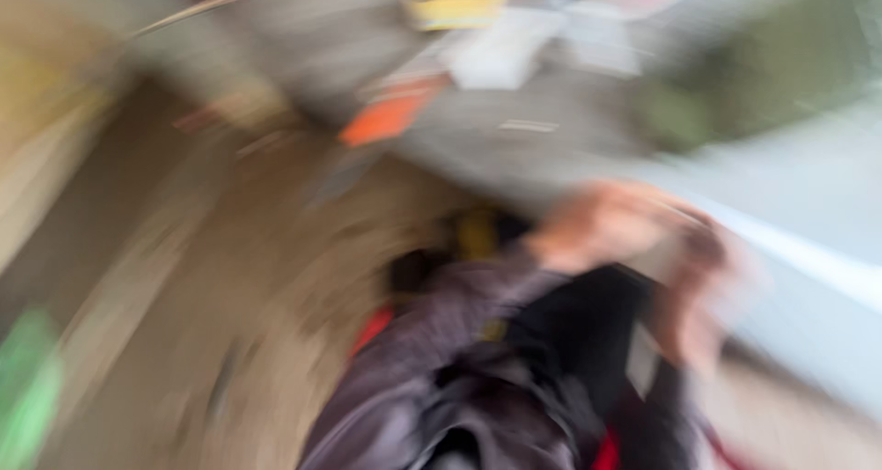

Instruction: The person folds and creases small white paper strips by hand at a concrete workbench, then inserts the folded paper pieces into the slots of a green electric motor housing, pressing them into place inside the stator. They handle the motor housing, turning it to reach different slots, and continue folding additional paper pieces.

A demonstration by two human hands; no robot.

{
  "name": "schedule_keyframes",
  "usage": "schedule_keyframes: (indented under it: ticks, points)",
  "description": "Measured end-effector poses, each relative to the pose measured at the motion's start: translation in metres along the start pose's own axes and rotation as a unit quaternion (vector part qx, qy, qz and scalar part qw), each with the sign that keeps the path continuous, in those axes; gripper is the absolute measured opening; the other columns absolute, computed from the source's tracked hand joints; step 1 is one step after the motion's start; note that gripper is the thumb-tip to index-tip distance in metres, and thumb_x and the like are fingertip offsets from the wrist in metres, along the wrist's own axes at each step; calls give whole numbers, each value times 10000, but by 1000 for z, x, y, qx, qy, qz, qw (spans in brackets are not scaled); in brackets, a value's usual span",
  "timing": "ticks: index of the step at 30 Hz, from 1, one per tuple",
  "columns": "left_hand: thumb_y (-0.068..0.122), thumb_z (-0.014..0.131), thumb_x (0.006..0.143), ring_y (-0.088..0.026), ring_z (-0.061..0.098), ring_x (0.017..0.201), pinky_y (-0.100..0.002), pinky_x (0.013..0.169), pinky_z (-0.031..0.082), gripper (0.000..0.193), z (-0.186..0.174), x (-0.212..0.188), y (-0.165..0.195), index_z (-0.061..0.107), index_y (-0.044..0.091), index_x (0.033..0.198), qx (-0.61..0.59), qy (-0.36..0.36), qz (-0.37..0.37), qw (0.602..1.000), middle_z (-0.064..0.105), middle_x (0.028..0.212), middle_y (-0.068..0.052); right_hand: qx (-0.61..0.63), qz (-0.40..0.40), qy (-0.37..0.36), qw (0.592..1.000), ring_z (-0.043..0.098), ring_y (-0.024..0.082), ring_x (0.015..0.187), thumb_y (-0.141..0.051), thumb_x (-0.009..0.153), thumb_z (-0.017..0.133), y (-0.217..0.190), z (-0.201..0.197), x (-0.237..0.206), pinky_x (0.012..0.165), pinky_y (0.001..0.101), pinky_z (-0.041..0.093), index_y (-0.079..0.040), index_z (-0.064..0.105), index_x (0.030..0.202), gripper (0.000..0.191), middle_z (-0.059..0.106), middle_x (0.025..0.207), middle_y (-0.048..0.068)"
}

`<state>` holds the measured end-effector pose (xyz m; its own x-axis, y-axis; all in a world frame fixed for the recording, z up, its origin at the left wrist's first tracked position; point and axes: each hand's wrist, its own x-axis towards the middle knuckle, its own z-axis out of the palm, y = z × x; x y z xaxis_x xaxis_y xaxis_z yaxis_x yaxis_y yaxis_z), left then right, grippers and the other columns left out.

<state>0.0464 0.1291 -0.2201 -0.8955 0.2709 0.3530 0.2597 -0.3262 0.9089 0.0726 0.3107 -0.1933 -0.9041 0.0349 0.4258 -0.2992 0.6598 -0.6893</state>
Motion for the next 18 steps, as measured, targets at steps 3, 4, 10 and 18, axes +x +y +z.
schedule_keyframes:
  ticks: [3,4,10,18]
  points:
    - [139,552,841,-176,758,957,-299,784,595,411,21,14,22,769,142,1190,221,36,-30,974,786,1181,-67,0,9,6,1000,733,164,883,79,928,530,23,-14,-2,803,311,588,35,720,1139,287,756,948,120]
    - [111,574,889,-200,755,864,-319,726,581,347,32,18,26,782,155,1164,284,69,-55,955,794,1073,-75,22,23,-4,999,736,164,885,87,925,524,24,-16,0,805,311,590,37,719,1139,294,757,949,122]
    - [118,740,1020,-220,728,821,-336,732,545,155,66,31,33,761,49,1158,327,74,5,942,752,974,-149,227,104,22,968,712,82,940,-12,940,761,27,-27,4,835,258,602,-2,757,1117,177,785,1004,69]
    - [124,750,1018,-166,727,797,-303,723,550,145,68,26,15,753,26,1124,312,84,-11,946,758,946,-126,225,93,15,970,721,75,930,-51,943,761,51,-11,-9,825,252,611,-3,752,1126,189,788,1000,62]
